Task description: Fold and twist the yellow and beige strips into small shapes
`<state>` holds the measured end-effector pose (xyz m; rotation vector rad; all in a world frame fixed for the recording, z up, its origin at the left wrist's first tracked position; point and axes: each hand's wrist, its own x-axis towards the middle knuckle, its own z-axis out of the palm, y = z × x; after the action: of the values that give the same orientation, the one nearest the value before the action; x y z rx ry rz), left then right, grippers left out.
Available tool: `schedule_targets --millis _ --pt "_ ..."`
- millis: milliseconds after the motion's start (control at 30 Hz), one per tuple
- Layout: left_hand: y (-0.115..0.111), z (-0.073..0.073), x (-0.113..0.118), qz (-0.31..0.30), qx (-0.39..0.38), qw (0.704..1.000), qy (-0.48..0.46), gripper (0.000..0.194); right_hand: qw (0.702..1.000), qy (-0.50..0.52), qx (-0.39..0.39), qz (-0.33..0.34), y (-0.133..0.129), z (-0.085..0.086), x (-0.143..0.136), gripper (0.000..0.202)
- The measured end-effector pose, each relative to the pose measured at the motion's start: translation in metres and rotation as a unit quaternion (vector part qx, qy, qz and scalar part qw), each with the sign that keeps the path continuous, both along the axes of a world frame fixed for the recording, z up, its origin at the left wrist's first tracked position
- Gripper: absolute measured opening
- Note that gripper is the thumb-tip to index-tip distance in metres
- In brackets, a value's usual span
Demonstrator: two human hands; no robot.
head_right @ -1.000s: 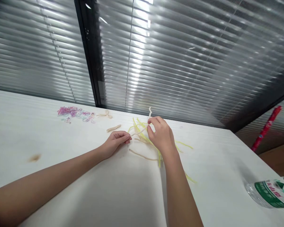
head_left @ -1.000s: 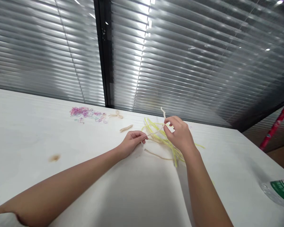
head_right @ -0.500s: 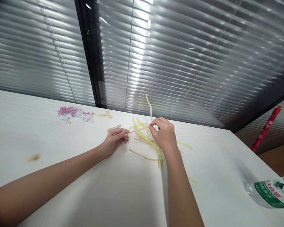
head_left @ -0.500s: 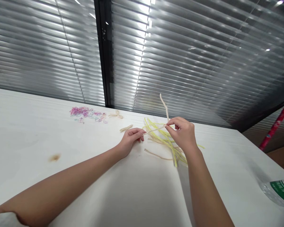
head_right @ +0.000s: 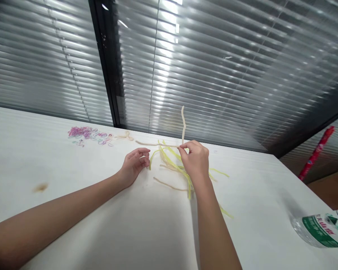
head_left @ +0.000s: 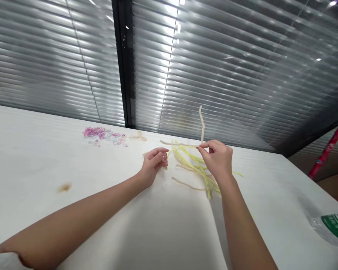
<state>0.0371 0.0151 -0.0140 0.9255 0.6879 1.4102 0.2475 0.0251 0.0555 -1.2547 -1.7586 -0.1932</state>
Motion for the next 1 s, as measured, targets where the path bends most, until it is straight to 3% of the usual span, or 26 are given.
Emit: schedule_targets --millis 133,333,533,700,867,1000 --pt "0.000 -0.002 0.002 -0.006 -0.005 0.998 0.062 0.033 0.999 -0.002 -0.032 0.021 0.000 -0.006 -0.011 0.009" --pt "0.000 -0.004 0.001 -0.011 -0.023 0.997 0.077 0.040 0.986 0.023 -0.126 0.111 -0.009 -0.014 -0.042 0.008" --pt "0.002 -0.004 0.001 -0.028 -0.027 0.998 0.049 0.044 0.903 0.181 -0.348 0.176 -0.008 -0.032 -0.056 0.021" --pt "0.002 -0.003 0.002 -0.074 -0.058 0.995 0.037 0.049 0.849 0.282 -0.385 0.227 -0.003 -0.053 -0.060 0.029" --pt "0.003 -0.002 0.004 -0.040 -0.061 0.997 0.041 0.038 0.789 0.378 -0.415 0.248 -0.001 -0.069 -0.067 0.030" --pt "0.004 -0.004 0.005 -0.014 -0.044 0.997 0.054 0.030 0.772 0.412 -0.419 0.243 0.001 -0.078 -0.069 0.033"
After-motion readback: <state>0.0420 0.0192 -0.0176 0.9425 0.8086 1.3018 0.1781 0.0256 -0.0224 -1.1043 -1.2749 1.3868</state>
